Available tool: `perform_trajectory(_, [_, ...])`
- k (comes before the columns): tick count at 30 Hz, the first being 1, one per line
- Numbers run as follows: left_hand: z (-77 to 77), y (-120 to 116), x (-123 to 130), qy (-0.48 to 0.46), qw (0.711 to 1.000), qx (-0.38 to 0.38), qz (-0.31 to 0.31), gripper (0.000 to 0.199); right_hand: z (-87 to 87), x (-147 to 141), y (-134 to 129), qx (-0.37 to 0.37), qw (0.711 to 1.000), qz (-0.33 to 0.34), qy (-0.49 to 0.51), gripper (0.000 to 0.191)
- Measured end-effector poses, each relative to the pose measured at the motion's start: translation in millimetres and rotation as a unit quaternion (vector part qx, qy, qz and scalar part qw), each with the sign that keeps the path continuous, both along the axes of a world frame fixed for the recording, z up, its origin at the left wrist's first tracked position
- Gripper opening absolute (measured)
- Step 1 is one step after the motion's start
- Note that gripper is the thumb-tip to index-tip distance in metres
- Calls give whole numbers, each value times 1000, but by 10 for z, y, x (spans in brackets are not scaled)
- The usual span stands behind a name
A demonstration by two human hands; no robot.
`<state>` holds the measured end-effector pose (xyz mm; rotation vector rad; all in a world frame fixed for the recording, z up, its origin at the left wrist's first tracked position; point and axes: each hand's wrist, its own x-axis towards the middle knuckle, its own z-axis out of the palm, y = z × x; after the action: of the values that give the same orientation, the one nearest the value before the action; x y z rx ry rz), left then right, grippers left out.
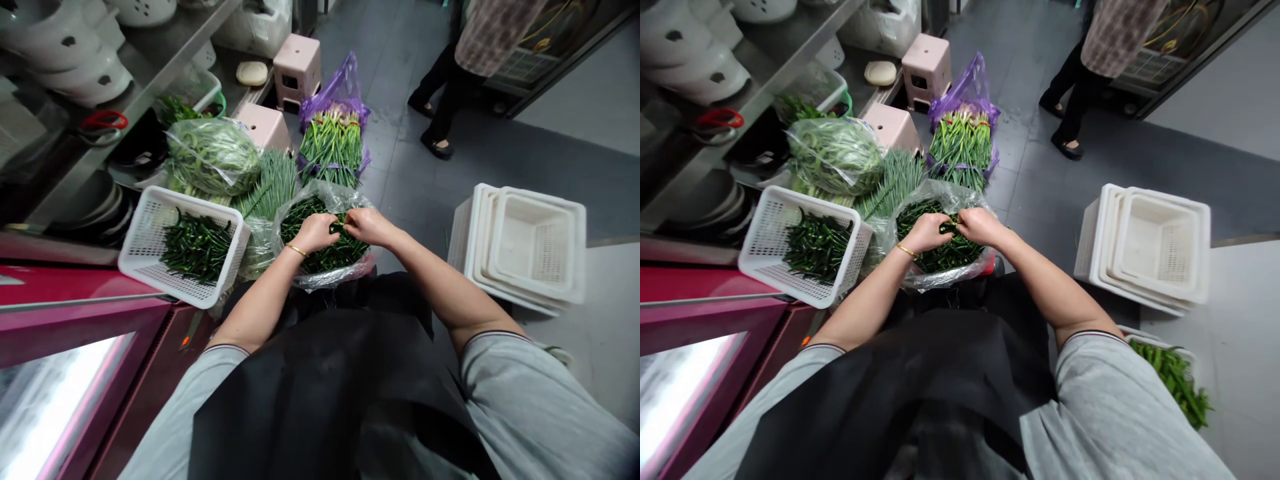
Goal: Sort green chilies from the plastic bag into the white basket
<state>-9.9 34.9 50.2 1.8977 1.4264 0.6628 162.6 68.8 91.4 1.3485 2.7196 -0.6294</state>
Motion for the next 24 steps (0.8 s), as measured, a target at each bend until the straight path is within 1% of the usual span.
perform_trajectory(2, [4, -48, -42, -23, 999, -6, -42, 18, -25, 79, -20, -101, 993, 8, 67, 21])
perform_trajectory(3, [10, -76, -79, -38, 997, -11, -59, 21, -36, 118, -25, -161, 983, 13, 91, 23])
perform_trajectory(4, [18, -100, -126, -49, 996, -15, -70, 23, -44, 150, -25, -219, 970, 23, 99, 25])
perform_trajectory(5, [27, -119, -181, -53, 996, -17, -73, 24, -51, 170, -19, -267, 959, 38, 86, 26])
perform_trajectory(6, [37, -131, -242, -53, 996, -16, -69, 24, -59, 177, -9, -295, 952, 53, 54, 25])
perform_trajectory(7, [48, -137, -308, -53, 997, -15, -57, 23, -71, 166, 3, -296, 953, 68, 10, 23])
perform_trajectory(8, [59, -139, -373, -58, 998, -14, -38, 21, -91, 138, 16, -270, 959, 81, -36, 20])
perform_trajectory(9, [68, -139, -435, -75, 997, -17, -14, 20, -122, 93, 25, -220, 969, 85, -76, 19])
perform_trajectory(11, [77, -145, -530, -153, 986, -53, 35, 22, -220, -36, 24, -99, 985, 64, -122, 26])
perform_trajectory(12, [73, -153, -559, -209, 972, -88, 56, 24, -284, -109, 14, -53, 989, 46, -133, 31])
perform_trajectory(13, [64, -165, -575, -271, 951, -130, 73, 26, -351, -180, -1, -26, 989, 29, -140, 35])
perform_trajectory(15, [32, -196, -576, -385, 894, -207, 100, 30, -470, -287, -28, -10, 989, 4, -149, 34])
perform_trajectory(16, [11, -213, -564, -428, 866, -231, 112, 30, -506, -312, -34, -7, 989, 1, -150, 31])
perform_trajectory(17, [-10, -230, -547, -458, 846, -243, 120, 29, -519, -315, -31, -8, 990, -3, -143, 28])
perform_trajectory(18, [-32, -245, -523, -475, 835, -248, 125, 29, -509, -296, -20, -18, 992, -11, -122, 26])
perform_trajectory(19, [-53, -257, -493, -479, 833, -247, 130, 30, -478, -262, -6, -41, 995, -28, -86, 24])
perform_trajectory(20, [-73, -264, -455, -471, 837, -242, 135, 32, -430, -219, 7, -82, 995, -52, -36, 23])
perform_trajectory(21, [-93, -266, -408, -454, 849, -235, 138, 35, -373, -175, 14, -135, 988, -77, 25, 23])
perform_trajectory(23, [-131, -258, -295, -408, 876, -214, 141, 42, -268, -112, -5, -236, 953, -115, 150, 23])
perform_trajectory(24, [-149, -251, -236, -393, 886, -204, 138, 43, -234, -102, -32, -258, 939, -121, 192, 24])
